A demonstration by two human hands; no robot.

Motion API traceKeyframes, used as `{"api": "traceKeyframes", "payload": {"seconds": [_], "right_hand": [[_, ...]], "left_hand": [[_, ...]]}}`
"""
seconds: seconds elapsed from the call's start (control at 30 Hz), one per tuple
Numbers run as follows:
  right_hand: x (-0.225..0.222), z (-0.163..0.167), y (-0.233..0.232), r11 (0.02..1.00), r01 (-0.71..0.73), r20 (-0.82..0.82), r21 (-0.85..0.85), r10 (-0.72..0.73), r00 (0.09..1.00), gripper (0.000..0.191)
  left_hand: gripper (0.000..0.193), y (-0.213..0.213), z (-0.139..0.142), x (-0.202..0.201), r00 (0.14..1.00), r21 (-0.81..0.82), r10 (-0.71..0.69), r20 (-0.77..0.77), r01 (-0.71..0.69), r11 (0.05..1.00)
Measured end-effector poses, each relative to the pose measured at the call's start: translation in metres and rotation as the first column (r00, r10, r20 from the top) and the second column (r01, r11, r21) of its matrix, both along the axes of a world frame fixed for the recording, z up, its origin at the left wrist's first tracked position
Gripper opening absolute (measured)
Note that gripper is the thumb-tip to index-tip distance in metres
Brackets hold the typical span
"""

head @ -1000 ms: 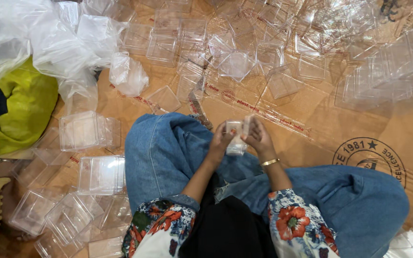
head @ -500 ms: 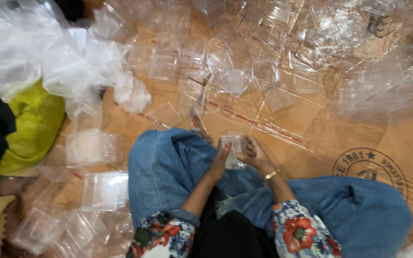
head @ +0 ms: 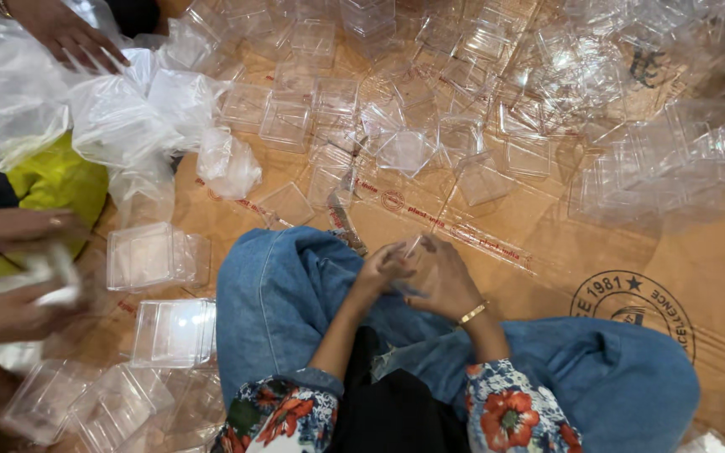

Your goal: The person sits on the floor among scattered clear plastic containers and folds each flat container piece by hand, pressing the sides and base to shape it into an open box, then sets the formed container aside and picks up the next flat piece.

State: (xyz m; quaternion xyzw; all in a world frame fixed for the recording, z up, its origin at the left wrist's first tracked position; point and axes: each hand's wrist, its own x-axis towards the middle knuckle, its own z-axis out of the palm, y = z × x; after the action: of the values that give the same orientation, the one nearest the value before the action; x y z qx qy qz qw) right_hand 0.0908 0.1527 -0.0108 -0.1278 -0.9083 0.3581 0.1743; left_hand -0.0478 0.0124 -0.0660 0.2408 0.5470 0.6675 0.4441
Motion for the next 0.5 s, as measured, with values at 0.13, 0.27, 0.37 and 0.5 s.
{"api": "traceKeyframes", "payload": {"seconds": [0.13, 0.27, 0.37, 0.5], "right_hand": [[0.001, -0.014, -0.001, 0.974, 0.099, -0.11, 0.204, -0.077, 0.991, 0.121], [-0.014, -0.049, 0.006, 0.935, 0.249, -0.122, -0.251, -0.286, 0.95, 0.109], [-0.016, -0.063, 0.007, 0.832, 0.154, -0.085, -0.533, -0.233, 0.969, 0.125], [-0.012, -0.059, 0.005, 0.811, 0.211, -0.001, -0.546, -0.253, 0.968, 0.129]], "left_hand": [[0.07, 0.006, -0.002, 0.001, 0.994, 0.07, 0.103, -0.047, -0.1, 0.993], [0.079, 0.012, -0.008, 0.009, 0.931, 0.103, 0.334, -0.147, -0.321, 0.941], [0.09, 0.008, -0.008, 0.014, 0.925, 0.19, 0.268, -0.271, -0.221, 0.957], [0.089, -0.003, -0.001, 0.012, 1.0, 0.242, 0.018, -0.004, -0.016, 0.97]]}}
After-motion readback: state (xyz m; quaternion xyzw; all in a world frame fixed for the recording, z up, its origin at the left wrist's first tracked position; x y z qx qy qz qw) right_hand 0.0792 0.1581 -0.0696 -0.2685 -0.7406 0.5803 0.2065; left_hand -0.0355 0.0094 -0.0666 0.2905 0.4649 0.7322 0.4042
